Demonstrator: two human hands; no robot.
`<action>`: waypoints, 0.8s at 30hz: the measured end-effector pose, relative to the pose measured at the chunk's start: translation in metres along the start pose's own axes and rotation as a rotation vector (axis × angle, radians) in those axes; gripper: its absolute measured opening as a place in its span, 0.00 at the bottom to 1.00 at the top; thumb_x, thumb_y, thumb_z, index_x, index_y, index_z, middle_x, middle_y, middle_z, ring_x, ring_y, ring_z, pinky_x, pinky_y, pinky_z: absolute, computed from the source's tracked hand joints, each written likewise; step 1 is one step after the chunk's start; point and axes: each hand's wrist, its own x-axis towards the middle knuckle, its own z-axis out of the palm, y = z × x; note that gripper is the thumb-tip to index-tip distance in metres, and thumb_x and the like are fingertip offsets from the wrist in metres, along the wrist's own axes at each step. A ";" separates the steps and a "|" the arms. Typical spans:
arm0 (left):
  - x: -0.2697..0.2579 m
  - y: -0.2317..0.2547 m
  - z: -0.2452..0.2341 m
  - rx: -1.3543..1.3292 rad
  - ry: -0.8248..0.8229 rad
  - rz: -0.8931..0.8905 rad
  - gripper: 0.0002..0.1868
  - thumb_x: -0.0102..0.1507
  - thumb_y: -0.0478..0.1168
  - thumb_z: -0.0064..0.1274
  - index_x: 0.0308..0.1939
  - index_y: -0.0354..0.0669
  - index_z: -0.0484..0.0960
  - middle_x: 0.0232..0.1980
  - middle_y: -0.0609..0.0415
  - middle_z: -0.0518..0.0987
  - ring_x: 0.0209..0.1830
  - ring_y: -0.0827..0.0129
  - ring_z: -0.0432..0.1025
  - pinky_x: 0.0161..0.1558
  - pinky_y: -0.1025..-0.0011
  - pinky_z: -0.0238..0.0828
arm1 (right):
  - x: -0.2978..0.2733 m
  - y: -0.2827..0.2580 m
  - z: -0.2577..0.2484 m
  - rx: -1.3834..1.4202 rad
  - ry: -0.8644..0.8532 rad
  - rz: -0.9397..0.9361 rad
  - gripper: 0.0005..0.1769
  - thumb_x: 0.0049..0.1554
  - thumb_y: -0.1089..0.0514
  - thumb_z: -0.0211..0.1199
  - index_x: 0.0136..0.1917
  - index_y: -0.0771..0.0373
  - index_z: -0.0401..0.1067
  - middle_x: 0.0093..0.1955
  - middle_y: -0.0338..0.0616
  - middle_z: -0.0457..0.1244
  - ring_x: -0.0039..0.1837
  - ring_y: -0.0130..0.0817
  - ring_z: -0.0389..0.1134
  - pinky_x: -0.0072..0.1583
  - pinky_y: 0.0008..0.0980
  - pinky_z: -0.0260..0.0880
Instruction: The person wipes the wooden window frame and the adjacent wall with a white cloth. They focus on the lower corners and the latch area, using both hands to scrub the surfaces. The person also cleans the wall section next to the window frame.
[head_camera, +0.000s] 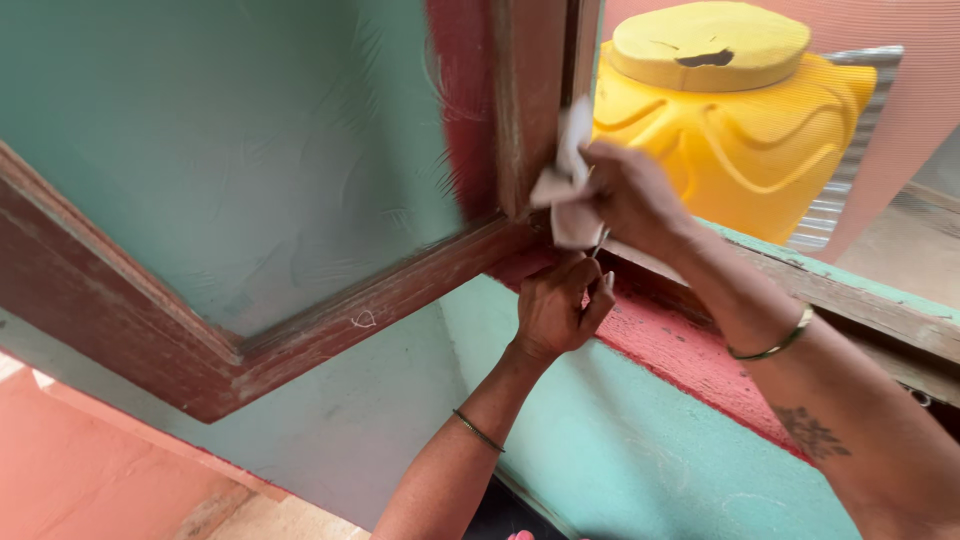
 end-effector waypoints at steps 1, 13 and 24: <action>0.001 0.001 -0.001 -0.002 0.005 0.007 0.12 0.66 0.38 0.53 0.30 0.42 0.71 0.29 0.52 0.72 0.22 0.58 0.68 0.25 0.62 0.64 | -0.002 0.002 0.003 -0.065 -0.076 -0.049 0.17 0.50 0.64 0.66 0.54 0.62 0.75 0.49 0.49 0.70 0.52 0.45 0.69 0.52 0.43 0.70; -0.002 -0.005 0.002 0.010 -0.048 -0.028 0.12 0.66 0.39 0.54 0.29 0.42 0.72 0.29 0.52 0.72 0.23 0.59 0.70 0.26 0.63 0.67 | -0.004 0.010 -0.001 -0.610 0.211 -0.150 0.12 0.53 0.58 0.73 0.52 0.53 0.79 0.50 0.44 0.68 0.52 0.40 0.69 0.45 0.38 0.70; -0.003 -0.004 0.001 0.013 -0.018 -0.019 0.08 0.65 0.40 0.55 0.34 0.41 0.76 0.34 0.51 0.77 0.26 0.53 0.73 0.27 0.60 0.68 | -0.006 0.004 0.008 -0.065 -0.297 0.346 0.18 0.55 0.65 0.60 0.56 0.51 0.81 0.46 0.54 0.69 0.48 0.46 0.72 0.55 0.42 0.73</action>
